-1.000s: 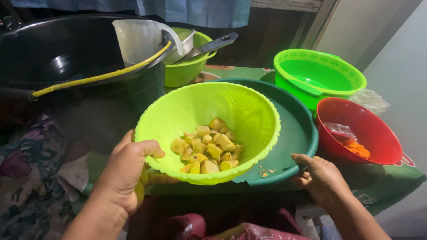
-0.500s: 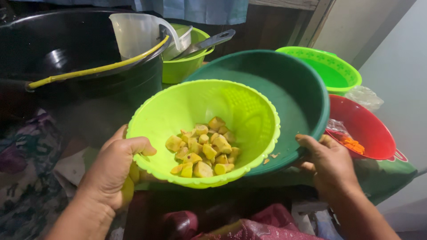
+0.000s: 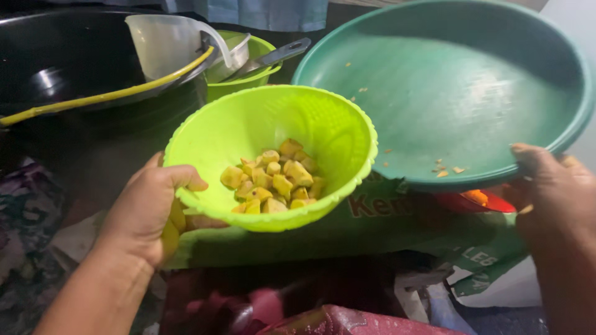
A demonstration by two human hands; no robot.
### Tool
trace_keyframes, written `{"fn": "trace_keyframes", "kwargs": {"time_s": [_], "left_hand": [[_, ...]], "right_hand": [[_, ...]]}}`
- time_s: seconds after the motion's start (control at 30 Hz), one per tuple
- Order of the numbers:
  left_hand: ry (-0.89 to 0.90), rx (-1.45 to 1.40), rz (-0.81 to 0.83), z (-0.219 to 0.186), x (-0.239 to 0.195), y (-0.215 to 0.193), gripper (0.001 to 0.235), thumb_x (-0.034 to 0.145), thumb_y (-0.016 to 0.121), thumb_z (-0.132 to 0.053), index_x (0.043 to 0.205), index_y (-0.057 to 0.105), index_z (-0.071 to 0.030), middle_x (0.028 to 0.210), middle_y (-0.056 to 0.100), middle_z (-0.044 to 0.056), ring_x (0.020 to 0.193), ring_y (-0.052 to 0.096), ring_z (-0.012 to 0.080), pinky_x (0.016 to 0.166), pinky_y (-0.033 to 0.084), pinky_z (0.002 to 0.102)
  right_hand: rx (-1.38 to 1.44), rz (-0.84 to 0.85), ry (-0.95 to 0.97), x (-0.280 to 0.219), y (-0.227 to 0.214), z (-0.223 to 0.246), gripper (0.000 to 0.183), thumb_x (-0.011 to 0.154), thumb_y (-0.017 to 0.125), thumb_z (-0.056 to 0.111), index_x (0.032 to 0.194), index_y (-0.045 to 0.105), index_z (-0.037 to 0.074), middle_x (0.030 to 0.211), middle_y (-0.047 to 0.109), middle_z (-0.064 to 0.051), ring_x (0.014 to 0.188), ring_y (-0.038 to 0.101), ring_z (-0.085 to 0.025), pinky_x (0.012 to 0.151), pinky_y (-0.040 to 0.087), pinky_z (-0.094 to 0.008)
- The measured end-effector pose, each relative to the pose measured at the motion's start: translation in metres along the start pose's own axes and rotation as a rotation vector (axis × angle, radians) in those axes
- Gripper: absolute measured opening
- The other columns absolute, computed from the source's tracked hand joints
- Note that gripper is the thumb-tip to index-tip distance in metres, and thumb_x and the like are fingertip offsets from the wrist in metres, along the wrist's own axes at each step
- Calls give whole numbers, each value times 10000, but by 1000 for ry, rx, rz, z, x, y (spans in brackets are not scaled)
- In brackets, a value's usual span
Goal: The person sorts chopped orange and yellow vegetables from a green tray into separate red and yellow bowls. They then pour water from a jug into the yellow bowl and wash the yellow vegetables by hand, transferring them to a green bowl.
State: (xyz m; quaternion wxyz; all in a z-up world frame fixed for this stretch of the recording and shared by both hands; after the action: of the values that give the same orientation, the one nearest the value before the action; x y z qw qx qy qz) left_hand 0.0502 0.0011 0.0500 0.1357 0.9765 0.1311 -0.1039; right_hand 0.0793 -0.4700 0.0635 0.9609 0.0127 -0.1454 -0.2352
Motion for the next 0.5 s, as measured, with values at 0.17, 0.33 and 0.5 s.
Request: {"fn": "trace_keyframes", "kwargs": {"time_s": [0.17,0.33,0.5], "left_hand": [[-29,-19,-51,5,28,14,366,778,560,-68,1144,566,-85,1026,686,149,817,735,312,592,633,468],[-6,22,-123,33,76,23,395,820,568,-87,1207,502,-39,1046,693,218,820,736,376,529,624,466],[61,68,-210,69,122,32,526,801,606,-19,1278,384,0,1141,602,204,885,744,359,532,653,522]], "right_hand": [[-29,30,-65,23,-36,-10,356,1048,517,156,1265,496,-125,1218,646,-242,1105,716,-364,960,584,-457],[65,61,5,41,-59,-26,427,1066,480,199,1323,507,-141,1275,644,-273,1159,727,-360,988,564,-452],[-17,-30,-3,31,-72,-19,435,1039,511,191,1341,464,-119,1297,602,-263,1129,694,-371,980,548,-488]]}}
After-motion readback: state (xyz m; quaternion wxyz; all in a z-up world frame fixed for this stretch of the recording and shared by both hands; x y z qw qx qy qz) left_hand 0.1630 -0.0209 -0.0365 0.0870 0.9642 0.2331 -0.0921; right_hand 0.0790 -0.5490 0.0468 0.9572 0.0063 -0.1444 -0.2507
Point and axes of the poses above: each hand's wrist, its own x-axis towards the middle knuckle, its own y-axis out of the palm, z = x × y, the point moved 4 cm from there along x, towards the middle knuckle
